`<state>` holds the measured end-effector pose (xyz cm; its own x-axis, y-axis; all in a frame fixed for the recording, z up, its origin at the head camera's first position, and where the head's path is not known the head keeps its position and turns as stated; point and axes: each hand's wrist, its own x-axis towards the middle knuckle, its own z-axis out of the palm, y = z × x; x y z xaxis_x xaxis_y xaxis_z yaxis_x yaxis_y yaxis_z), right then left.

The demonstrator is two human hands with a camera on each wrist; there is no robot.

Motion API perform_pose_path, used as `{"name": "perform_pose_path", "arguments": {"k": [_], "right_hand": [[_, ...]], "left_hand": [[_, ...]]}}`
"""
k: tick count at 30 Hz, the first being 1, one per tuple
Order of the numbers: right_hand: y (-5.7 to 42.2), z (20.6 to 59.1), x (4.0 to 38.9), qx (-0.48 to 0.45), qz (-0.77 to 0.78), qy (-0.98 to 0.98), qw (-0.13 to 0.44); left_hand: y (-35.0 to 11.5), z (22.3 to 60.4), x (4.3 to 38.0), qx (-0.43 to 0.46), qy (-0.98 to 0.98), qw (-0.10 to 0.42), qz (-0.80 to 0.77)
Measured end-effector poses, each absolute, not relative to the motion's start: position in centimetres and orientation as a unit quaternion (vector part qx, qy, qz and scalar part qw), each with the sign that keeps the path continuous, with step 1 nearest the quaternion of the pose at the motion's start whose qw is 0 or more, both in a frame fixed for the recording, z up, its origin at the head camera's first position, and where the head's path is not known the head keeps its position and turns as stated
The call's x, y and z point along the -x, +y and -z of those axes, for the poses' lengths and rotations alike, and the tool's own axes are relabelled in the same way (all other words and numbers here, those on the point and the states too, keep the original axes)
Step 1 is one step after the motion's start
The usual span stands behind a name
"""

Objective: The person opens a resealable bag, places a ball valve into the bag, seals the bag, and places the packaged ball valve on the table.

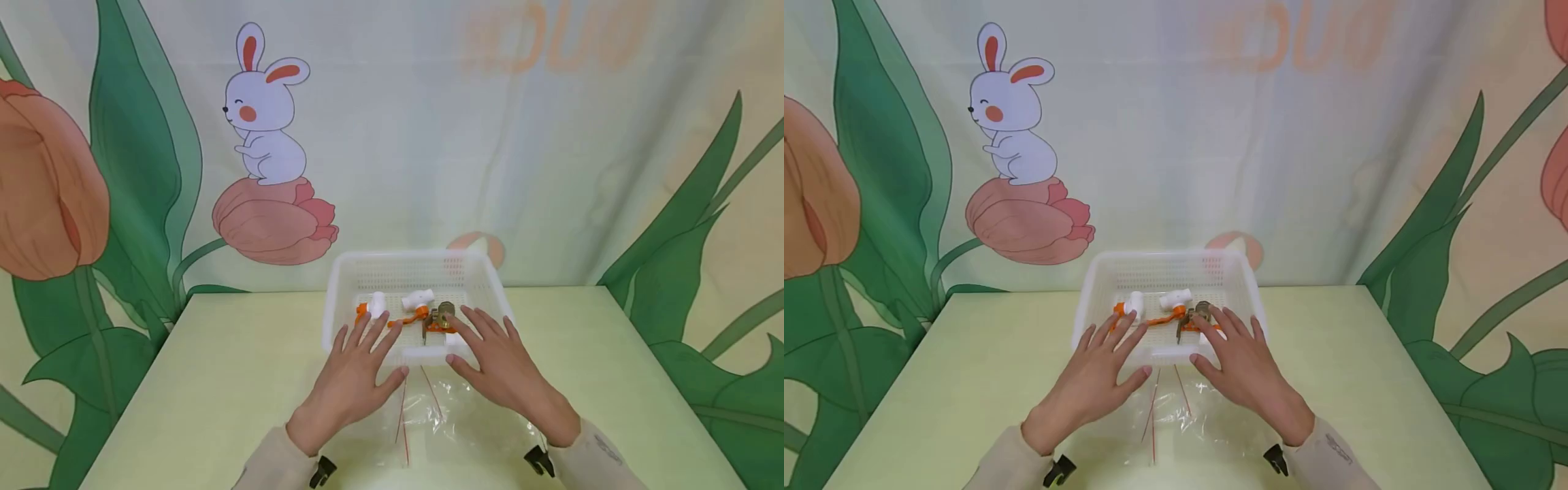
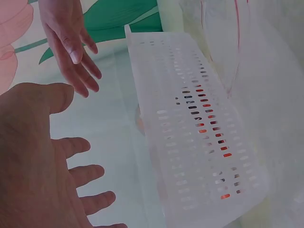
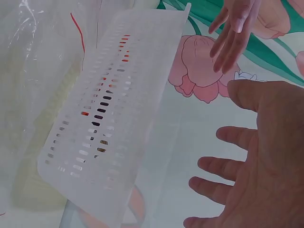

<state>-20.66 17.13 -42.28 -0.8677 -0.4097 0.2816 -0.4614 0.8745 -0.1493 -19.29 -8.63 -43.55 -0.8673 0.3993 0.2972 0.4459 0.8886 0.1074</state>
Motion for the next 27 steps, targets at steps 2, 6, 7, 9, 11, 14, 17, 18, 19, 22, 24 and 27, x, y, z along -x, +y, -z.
{"name": "perform_pose_path", "arguments": {"k": [2,6,7,9,11,14,17,18,19,22,24,27], "right_hand": [[17.3,42.2,20.3,-0.229,-0.102,-0.959,0.129],[17.4,41.9,19.6,-0.235,-0.105,-0.956,0.139],[17.4,41.8,19.4,-0.237,-0.105,-0.956,0.140],[17.3,41.7,18.9,-0.240,-0.106,-0.955,0.140],[17.1,41.7,18.5,-0.242,-0.105,-0.954,0.142],[16.9,42.0,17.9,-0.243,-0.100,-0.954,0.146],[16.7,42.5,17.4,-0.248,-0.090,-0.953,0.147],[16.7,42.7,17.3,-0.250,-0.087,-0.953,0.146],[16.6,43.0,17.1,-0.253,-0.083,-0.953,0.145],[16.4,43.5,16.7,-0.258,-0.081,-0.952,0.142],[16.4,43.9,16.5,-0.259,-0.078,-0.951,0.146],[16.2,44.4,16.1,-0.263,-0.076,-0.949,0.155]], "left_hand": [[-8.7,43.5,19.0,0.222,-0.961,0.137,0.085],[-8.7,43.4,18.4,0.222,-0.961,0.144,0.084],[-8.7,43.4,18.2,0.221,-0.961,0.146,0.083],[-8.7,43.4,17.9,0.218,-0.962,0.146,0.079],[-8.7,43.6,17.5,0.217,-0.962,0.146,0.078],[-8.6,43.9,17.1,0.220,-0.962,0.142,0.079],[-8.5,44.4,16.8,0.224,-0.962,0.139,0.075],[-8.5,44.6,16.7,0.225,-0.962,0.137,0.074],[-8.5,44.7,16.5,0.226,-0.962,0.135,0.074],[-8.4,45.2,16.2,0.227,-0.963,0.126,0.075],[-8.4,45.5,16.1,0.228,-0.963,0.121,0.078],[-8.3,46.1,15.8,0.233,-0.962,0.118,0.081]]}}
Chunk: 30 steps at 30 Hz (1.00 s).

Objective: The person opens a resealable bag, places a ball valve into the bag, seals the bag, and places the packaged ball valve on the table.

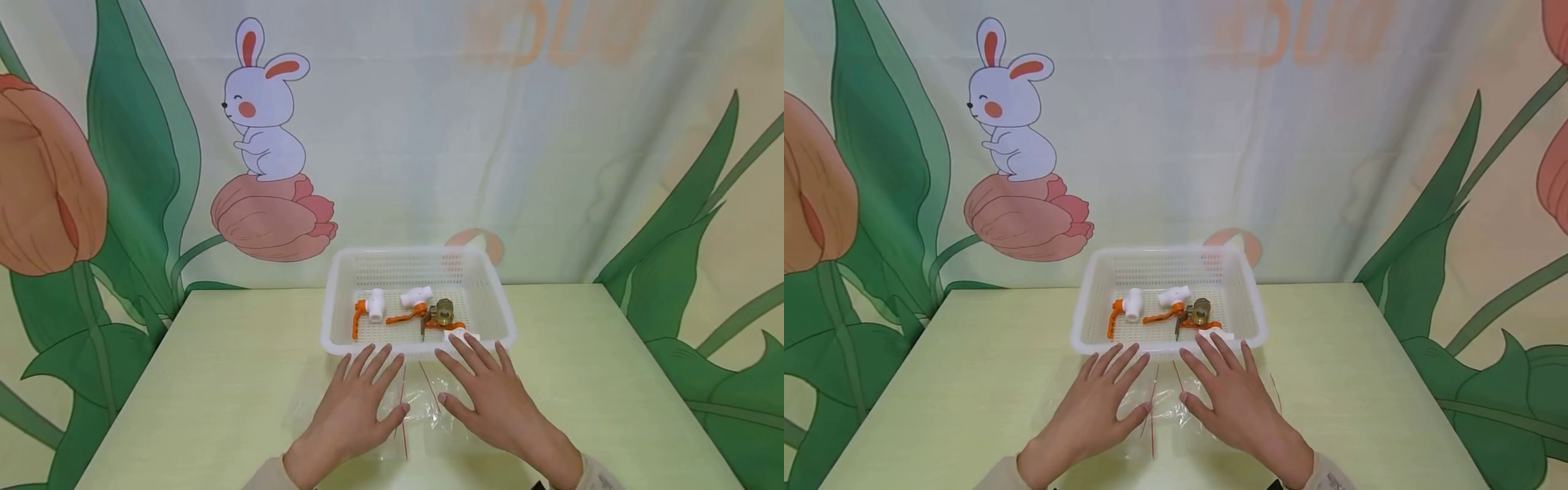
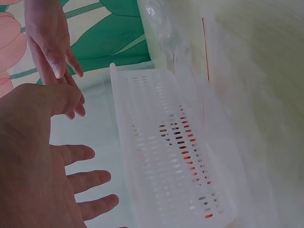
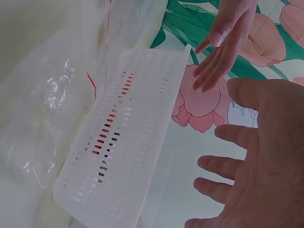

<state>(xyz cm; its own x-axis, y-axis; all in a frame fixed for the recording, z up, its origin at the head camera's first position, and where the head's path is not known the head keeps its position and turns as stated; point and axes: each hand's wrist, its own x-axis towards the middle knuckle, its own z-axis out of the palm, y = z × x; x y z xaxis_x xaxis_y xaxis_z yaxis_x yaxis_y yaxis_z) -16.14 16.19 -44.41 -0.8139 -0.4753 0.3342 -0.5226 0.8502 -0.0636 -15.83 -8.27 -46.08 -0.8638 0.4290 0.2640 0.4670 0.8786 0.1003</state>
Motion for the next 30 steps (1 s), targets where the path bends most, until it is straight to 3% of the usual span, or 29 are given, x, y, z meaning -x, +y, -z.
{"name": "perform_pose_path", "arguments": {"k": [11,30], "right_hand": [[15.5,45.6,15.6,-0.274,-0.099,-0.942,0.170],[14.7,47.1,15.5,-0.266,-0.112,-0.947,0.139]], "left_hand": [[-8.0,46.8,15.8,0.232,-0.961,0.130,0.072],[-6.8,48.1,18.3,0.204,-0.972,0.085,0.080]]}}
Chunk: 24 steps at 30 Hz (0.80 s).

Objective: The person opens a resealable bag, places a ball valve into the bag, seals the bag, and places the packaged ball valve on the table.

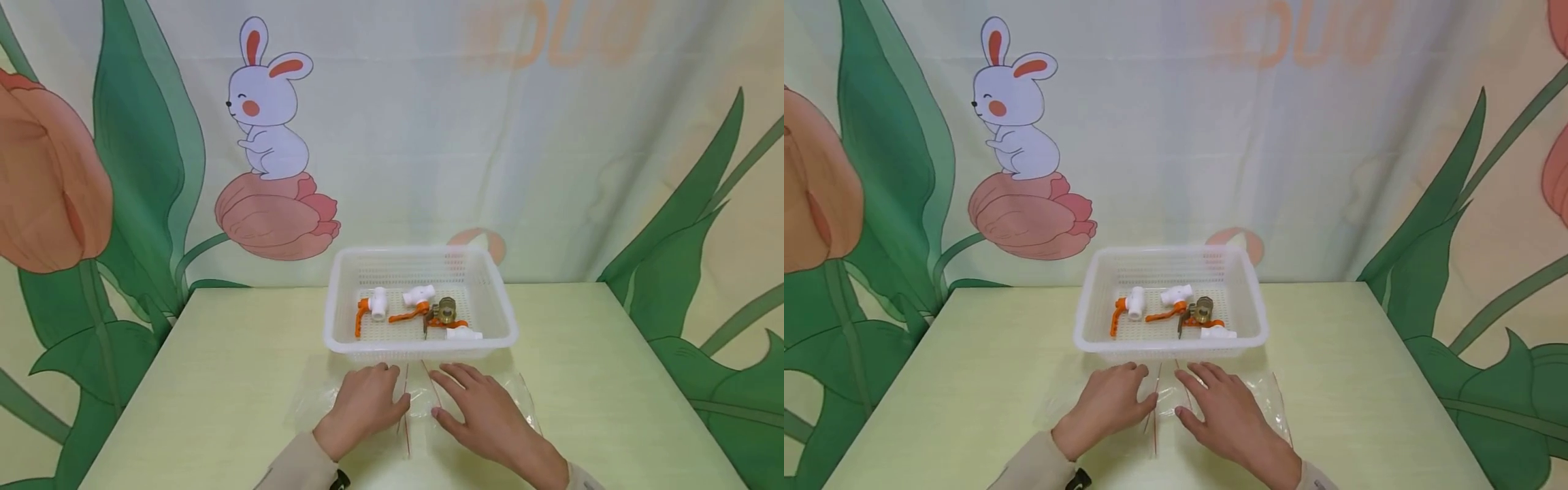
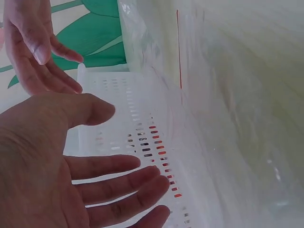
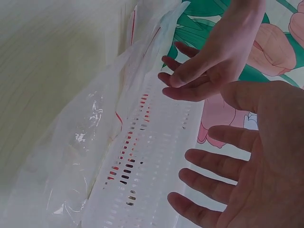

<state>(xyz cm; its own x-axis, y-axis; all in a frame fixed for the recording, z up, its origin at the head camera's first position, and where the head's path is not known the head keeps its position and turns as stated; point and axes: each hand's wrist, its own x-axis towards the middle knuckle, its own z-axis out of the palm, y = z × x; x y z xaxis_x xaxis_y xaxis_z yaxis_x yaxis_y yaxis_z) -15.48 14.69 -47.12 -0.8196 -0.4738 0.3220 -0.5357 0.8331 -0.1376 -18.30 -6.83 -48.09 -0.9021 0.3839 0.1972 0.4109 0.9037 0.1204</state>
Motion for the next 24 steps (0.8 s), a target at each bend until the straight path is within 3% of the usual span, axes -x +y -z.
{"name": "perform_pose_path", "arguments": {"k": [17,24], "right_hand": [[14.7,47.3,15.4,-0.258,-0.125,-0.950,0.120],[14.7,47.4,15.5,-0.261,-0.128,-0.948,0.129]], "left_hand": [[-5.6,49.4,20.5,0.150,-0.980,-0.008,0.127],[-5.6,49.9,20.7,0.163,-0.978,-0.001,0.129]]}}
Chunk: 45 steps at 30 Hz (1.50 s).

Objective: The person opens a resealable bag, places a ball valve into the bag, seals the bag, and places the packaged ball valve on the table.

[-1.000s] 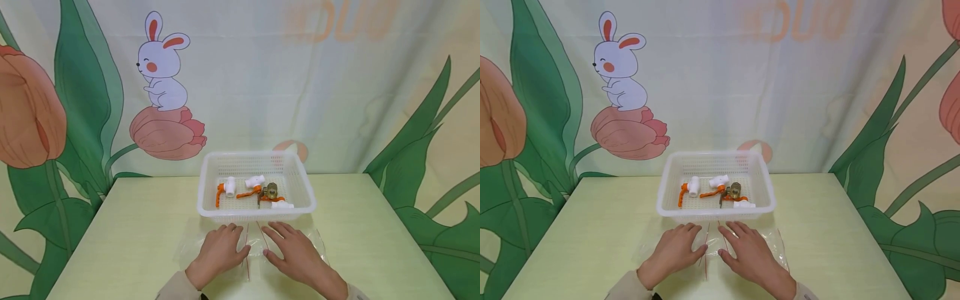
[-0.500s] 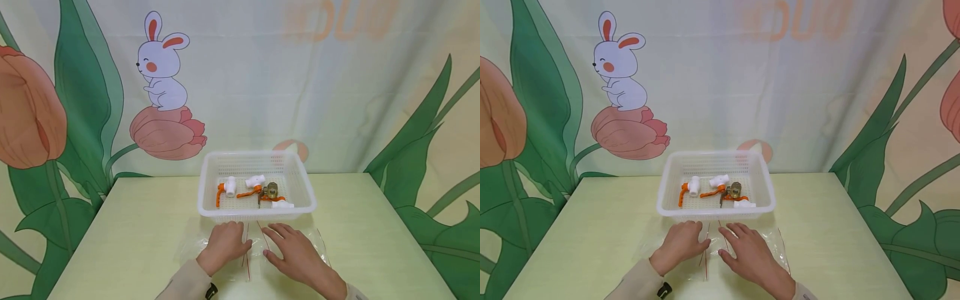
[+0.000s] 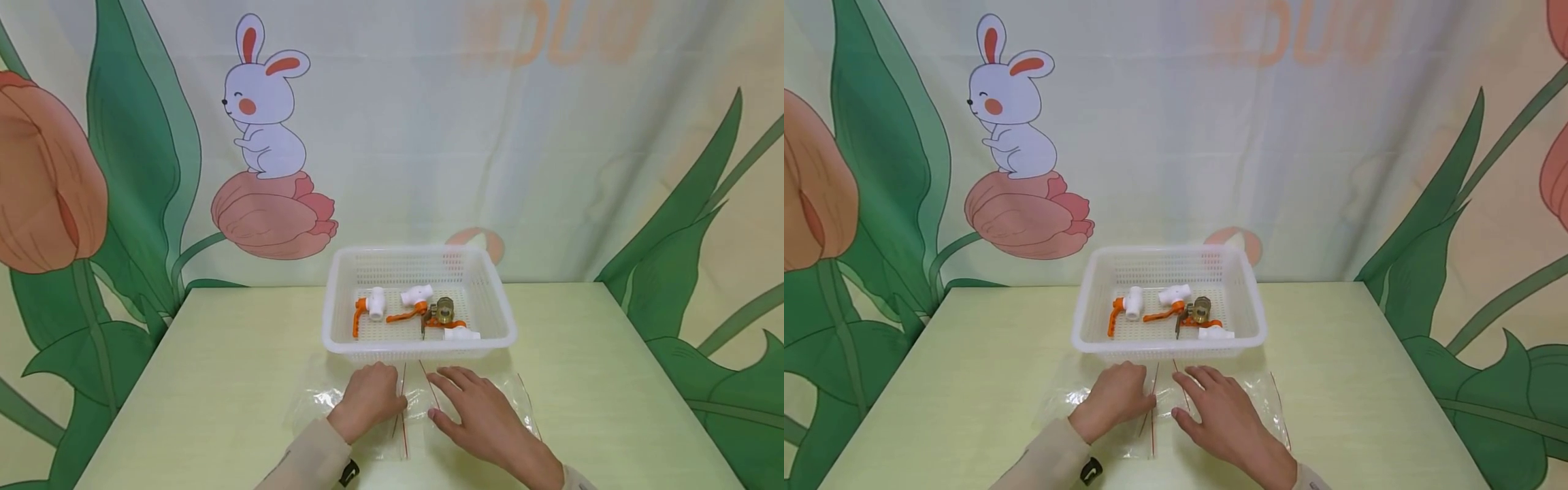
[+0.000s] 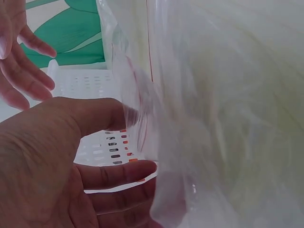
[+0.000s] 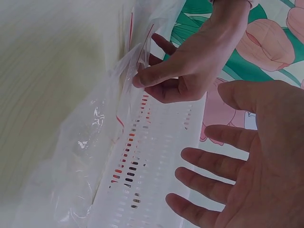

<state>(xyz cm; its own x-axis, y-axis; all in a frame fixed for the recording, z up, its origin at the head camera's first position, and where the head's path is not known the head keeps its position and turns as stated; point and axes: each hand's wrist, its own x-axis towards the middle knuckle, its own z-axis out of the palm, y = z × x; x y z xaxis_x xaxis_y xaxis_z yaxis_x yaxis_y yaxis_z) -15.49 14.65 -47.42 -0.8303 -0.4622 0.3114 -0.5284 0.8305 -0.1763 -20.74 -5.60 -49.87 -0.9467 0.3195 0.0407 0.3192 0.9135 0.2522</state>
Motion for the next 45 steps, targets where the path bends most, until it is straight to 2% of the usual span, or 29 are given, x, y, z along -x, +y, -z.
{"name": "perform_pose_path", "arguments": {"k": [17,36,45], "right_hand": [[14.5,47.5,15.6,-0.253,-0.135,-0.950,0.124],[13.3,45.8,16.3,-0.249,-0.147,-0.943,0.168],[12.1,44.2,16.6,-0.240,-0.162,-0.940,0.177]], "left_hand": [[-6.1,50.3,20.7,-0.151,0.977,-0.042,-0.145],[-7.2,46.4,18.9,-0.134,0.958,-0.087,-0.238],[-7.1,44.7,18.0,-0.128,0.958,-0.086,-0.243]]}}
